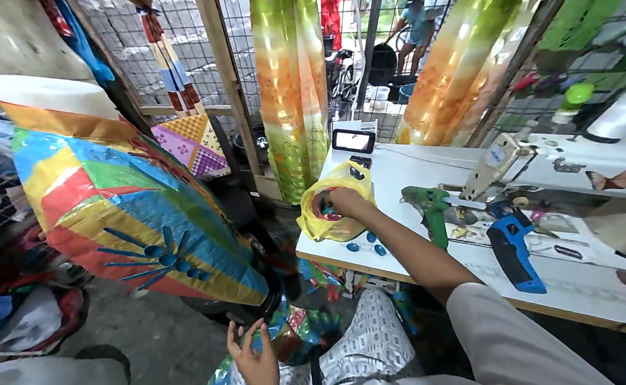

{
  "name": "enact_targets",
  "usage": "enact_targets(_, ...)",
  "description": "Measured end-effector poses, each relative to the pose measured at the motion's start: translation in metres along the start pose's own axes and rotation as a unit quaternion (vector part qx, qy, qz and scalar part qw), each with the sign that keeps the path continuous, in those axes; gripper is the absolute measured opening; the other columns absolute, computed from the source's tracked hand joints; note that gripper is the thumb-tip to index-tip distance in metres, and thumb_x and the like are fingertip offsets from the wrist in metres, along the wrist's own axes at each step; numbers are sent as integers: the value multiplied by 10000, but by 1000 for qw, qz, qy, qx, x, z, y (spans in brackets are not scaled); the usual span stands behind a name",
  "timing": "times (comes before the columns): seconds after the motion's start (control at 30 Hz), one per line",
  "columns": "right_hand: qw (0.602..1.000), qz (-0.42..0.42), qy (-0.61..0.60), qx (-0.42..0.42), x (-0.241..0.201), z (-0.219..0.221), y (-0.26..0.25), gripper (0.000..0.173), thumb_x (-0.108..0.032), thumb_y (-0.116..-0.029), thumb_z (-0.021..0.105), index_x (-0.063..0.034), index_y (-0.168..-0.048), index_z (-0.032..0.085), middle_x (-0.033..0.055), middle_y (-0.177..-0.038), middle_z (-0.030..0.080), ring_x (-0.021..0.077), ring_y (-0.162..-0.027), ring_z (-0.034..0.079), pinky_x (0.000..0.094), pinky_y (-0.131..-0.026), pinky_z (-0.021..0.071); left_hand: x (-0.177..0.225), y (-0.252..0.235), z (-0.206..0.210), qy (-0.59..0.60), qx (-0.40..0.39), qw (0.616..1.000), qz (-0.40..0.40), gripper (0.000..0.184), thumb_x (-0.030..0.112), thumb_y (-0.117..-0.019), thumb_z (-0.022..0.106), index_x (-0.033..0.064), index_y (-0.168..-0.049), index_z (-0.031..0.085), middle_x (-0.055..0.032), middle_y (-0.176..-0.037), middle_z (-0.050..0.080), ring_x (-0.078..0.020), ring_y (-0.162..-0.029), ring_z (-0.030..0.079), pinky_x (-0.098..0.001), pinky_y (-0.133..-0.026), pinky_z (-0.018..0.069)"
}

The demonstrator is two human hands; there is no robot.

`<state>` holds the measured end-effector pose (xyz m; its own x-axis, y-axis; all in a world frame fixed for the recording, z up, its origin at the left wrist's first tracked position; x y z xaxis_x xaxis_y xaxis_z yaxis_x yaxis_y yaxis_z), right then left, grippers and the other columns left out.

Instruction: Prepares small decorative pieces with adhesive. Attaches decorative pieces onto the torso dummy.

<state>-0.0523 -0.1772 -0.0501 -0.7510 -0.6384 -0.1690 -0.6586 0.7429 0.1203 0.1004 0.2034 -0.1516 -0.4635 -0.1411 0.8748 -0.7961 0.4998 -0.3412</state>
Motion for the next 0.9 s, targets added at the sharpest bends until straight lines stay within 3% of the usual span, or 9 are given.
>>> enact_targets(0.3,998,-3,-49,26,7,2,-2,233,-54,-943,651,-6,-1162,717,271,-1173,677,481,-1126,632,695,-909,487,-4,1,5,-6,-20,1000,13,245,102,-942,645,-111,-1041,715,-428,-1527,276,-451,-1397,390,-462,-1151,361)
enact_targets(0.5,999,-30,-18,0,-1,4,-1,375,-22,-927,653,-146,-1276,712,220,-1270,668,459,-1188,617,697,-928,486,-5,2,9,-6,-29,1000,-1,255,112,-950,637,-105,-1057,713,-427,-1524,272,-405,-1371,426,-417,-1127,391)
enact_targets(0.7,999,22,-49,0,-19,4,0,219,-156,-968,668,-54,-1150,734,242,-1194,678,468,-1131,632,700,-897,493,-4,4,14,-16,-53,998,-15,235,96,-962,628,-101,-1061,713,-416,-1528,272,-348,-1307,486,-379,-1062,440)
enact_targets(0.8,996,13,-93,-1,-28,11,-1,237,-117,-992,602,-34,-1183,714,251,-1216,666,467,-1155,621,698,-900,484,1,5,18,-8,-65,998,-19,243,102,-966,621,-99,-1071,709,-414,-1528,271,-347,-1314,480,-374,-1056,446)
enact_targets(0.9,994,11,-108,-31,-32,11,-3,268,-90,-973,613,-38,-1225,692,260,-1253,650,483,-1204,588,724,-935,446,8,6,23,1,-78,997,-11,238,107,-964,624,-93,-1063,710,-413,-1522,280,-340,-1307,485,-366,-1041,455)
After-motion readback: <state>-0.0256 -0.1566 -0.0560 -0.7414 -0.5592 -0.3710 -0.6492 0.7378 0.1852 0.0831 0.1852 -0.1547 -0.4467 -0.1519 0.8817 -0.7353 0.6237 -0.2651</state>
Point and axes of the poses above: each hand's wrist, its own y-axis away from the middle knuckle, its own z-axis out of the palm, x = y × z, the point moved 9 cm from there along -y, towards the middle knuckle
